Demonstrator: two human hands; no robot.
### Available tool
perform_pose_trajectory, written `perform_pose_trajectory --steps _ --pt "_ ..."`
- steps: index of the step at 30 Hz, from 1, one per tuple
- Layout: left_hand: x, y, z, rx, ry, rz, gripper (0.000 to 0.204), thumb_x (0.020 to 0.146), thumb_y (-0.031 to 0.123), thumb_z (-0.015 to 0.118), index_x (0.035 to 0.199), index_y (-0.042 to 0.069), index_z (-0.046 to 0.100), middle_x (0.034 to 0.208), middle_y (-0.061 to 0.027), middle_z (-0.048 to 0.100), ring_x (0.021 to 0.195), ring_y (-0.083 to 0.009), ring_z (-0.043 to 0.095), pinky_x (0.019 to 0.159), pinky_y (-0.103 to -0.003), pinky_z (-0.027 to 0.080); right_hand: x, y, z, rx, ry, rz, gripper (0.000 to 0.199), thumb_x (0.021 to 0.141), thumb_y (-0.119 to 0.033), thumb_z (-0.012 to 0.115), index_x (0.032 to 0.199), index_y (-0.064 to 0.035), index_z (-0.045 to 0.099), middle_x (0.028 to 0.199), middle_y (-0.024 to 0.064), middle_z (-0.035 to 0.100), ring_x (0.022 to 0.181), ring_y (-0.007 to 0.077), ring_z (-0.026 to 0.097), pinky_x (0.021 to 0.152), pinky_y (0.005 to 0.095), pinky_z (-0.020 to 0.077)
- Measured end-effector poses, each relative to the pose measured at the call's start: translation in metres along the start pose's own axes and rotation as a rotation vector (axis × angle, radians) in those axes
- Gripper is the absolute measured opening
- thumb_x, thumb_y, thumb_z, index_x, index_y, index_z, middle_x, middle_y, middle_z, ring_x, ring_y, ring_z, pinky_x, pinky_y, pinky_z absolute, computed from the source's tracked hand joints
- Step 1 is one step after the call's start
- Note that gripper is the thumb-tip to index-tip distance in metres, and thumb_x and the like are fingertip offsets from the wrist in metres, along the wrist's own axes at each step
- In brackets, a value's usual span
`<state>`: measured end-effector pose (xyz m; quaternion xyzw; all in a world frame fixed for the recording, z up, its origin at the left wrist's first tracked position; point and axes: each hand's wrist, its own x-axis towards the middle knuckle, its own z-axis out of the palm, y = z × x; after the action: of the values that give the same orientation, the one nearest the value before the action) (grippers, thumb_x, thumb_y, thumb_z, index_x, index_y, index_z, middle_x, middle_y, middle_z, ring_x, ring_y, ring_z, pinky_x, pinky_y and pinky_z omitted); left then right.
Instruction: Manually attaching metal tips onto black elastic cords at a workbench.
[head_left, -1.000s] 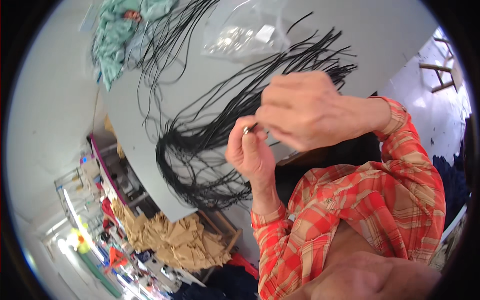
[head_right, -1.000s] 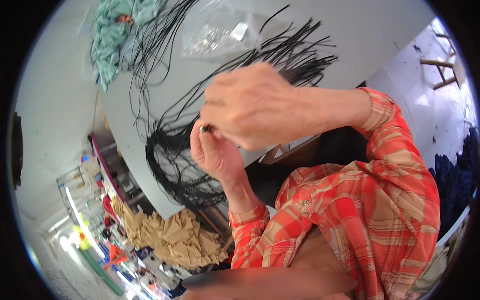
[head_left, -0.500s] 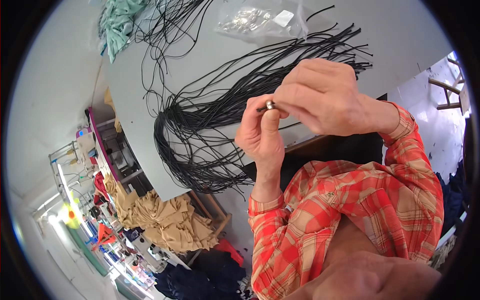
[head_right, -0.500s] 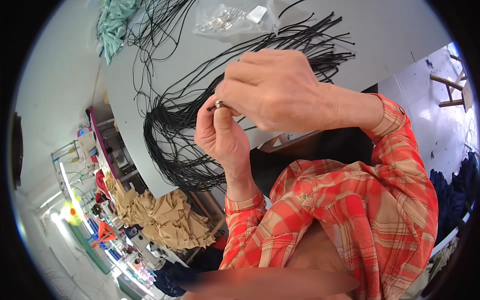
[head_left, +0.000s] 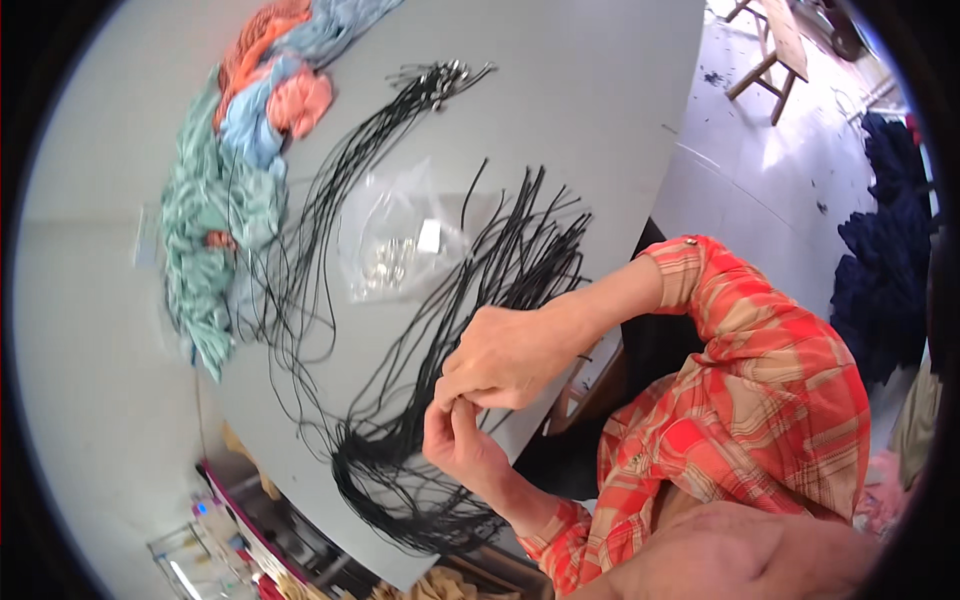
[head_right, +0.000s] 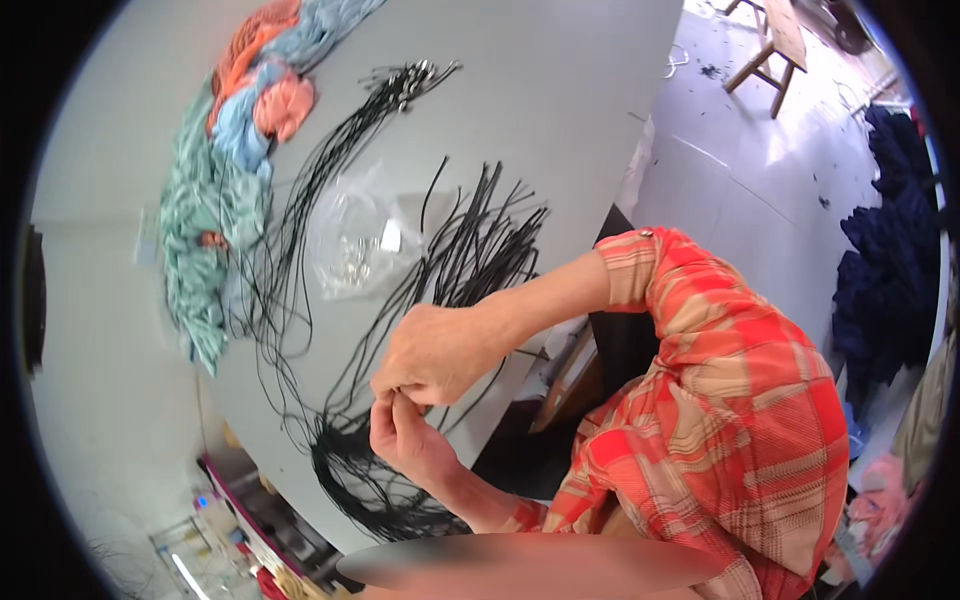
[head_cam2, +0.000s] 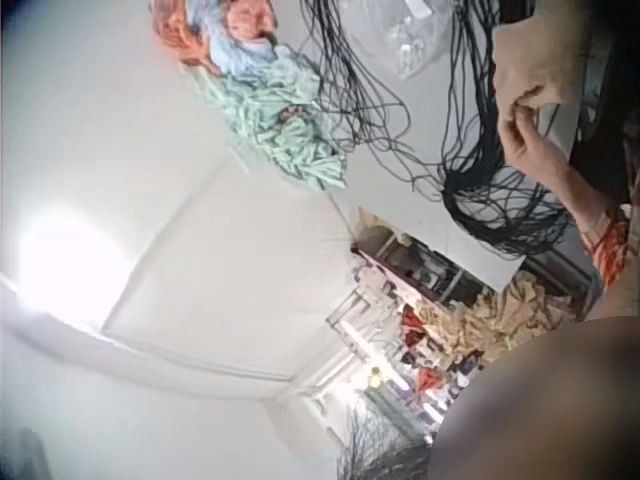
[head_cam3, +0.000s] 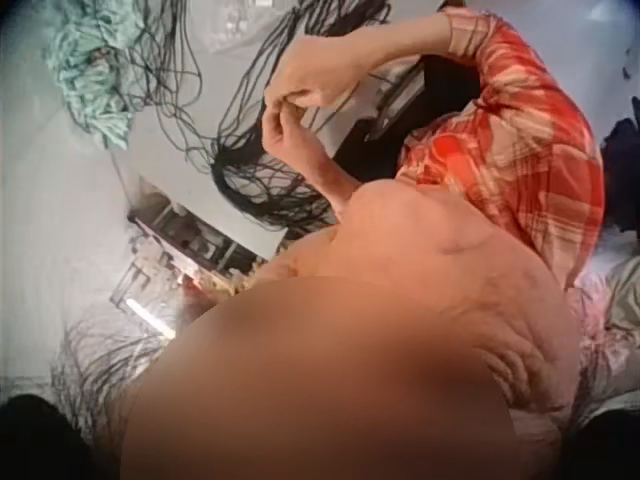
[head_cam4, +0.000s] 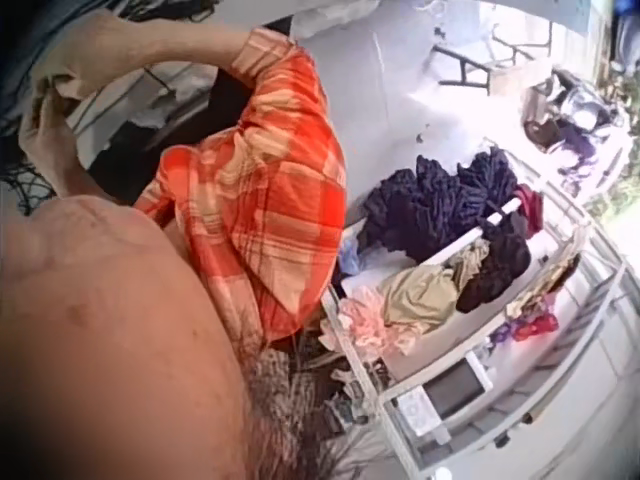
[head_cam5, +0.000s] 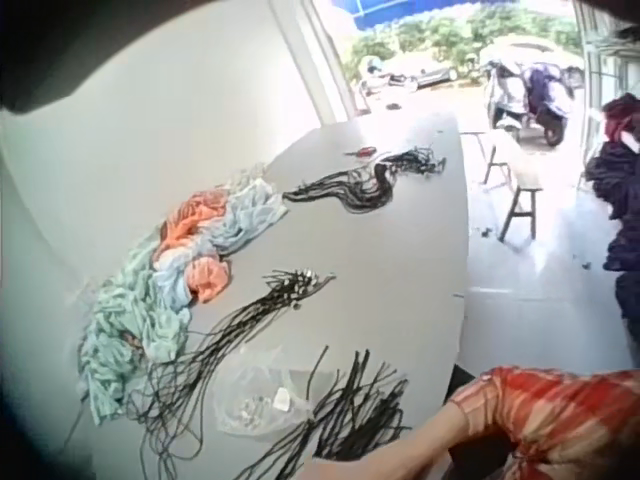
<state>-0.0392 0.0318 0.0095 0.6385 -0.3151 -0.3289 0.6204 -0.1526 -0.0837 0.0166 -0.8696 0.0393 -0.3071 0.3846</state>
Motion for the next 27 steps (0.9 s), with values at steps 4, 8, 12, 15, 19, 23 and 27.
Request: perform_pose_trajectory --steps 4,8,12,15,19,23,27 --pt "0.0 -0.004 0.004 -0.071 -0.062 0.068 0.012 0.082 0.0 0.053 0.091 -0.006 0.057 0.081 -0.0059 0.059 0.072 -0.0099 0.052 0.064 -0.022 0.041 -0.001 0.009 -0.007 0.197 -0.018 0.098 0.012 0.073 -0.007 0.055 0.084 -0.0053 0.058 0.07 0.0072 0.061 0.064 0.0271 0.059 0.056 0.0361 0.045" --pt "0.0 -0.018 -0.001 -0.182 -0.053 0.116 0.018 0.08 0.001 0.051 0.096 -0.008 0.054 0.093 -0.0135 0.059 0.083 -0.0186 0.057 0.074 -0.027 0.045 0.002 0.011 -0.005 0.43 -0.042 0.081 0.011 0.074 -0.009 0.06 0.083 -0.0033 0.057 0.066 0.0074 0.06 0.063 0.0209 0.06 0.058 0.0323 0.0445" --pt "-0.002 -0.026 0.015 -0.367 -0.025 0.23 0.024 0.082 0.004 0.049 0.103 -0.006 0.053 0.102 -0.0157 0.057 0.093 -0.0235 0.056 0.085 -0.033 0.045 0.0 0.011 -0.002 0.446 0.032 0.116 0.008 0.074 -0.01 0.061 0.079 -0.0045 0.059 0.067 0.0065 0.062 0.064 0.0168 0.061 0.057 0.0302 0.0449" --pt "-0.003 -0.022 0.029 -0.401 0.038 0.26 0.026 0.087 0.012 0.05 0.108 -0.004 0.052 0.108 -0.0131 0.055 0.1 -0.0217 0.053 0.091 -0.033 0.041 0.002 0.009 0.004 0.488 0.117 0.108 0.009 0.074 -0.011 0.062 0.081 -0.0053 0.06 0.069 0.005 0.063 0.064 0.0157 0.062 0.056 0.0285 0.0447" --pt "-0.008 -0.02 0.036 -0.461 -0.044 0.22 0.037 0.093 0.027 0.043 0.115 -0.001 0.048 0.115 -0.0102 0.05 0.108 -0.0191 0.048 0.097 -0.031 0.035 -0.001 0.011 0.01 0.342 0.222 0.015 0.01 0.074 -0.013 0.065 0.082 -0.0067 0.062 0.069 0.0034 0.064 0.063 0.0151 0.062 0.055 0.0274 0.0444" --pt "-0.009 -0.022 0.031 -0.495 -0.103 0.272 0.04 0.094 0.031 0.038 0.118 -0.001 0.045 0.116 -0.0081 0.049 0.111 -0.0167 0.046 0.096 -0.03 0.036 0.001 0.011 0.018 0.481 0.224 -0.007 0.009 0.072 -0.013 0.067 0.08 -0.0093 0.064 0.075 0.0029 0.064 0.068 0.0152 0.062 0.057 0.0273 0.0444" --pt "-0.006 -0.022 0.031 -0.485 -0.009 0.197 0.035 0.09 0.027 0.047 0.111 0.0 0.05 0.112 -0.0111 0.052 0.103 -0.0216 0.052 0.086 -0.032 0.044 0.0 0.015 0.015 0.351 0.297 -0.099 0.01 0.072 -0.007 0.068 0.082 -0.0092 0.065 0.088 0.0033 0.057 0.081 0.0202 0.055 0.065 0.0301 0.0454"
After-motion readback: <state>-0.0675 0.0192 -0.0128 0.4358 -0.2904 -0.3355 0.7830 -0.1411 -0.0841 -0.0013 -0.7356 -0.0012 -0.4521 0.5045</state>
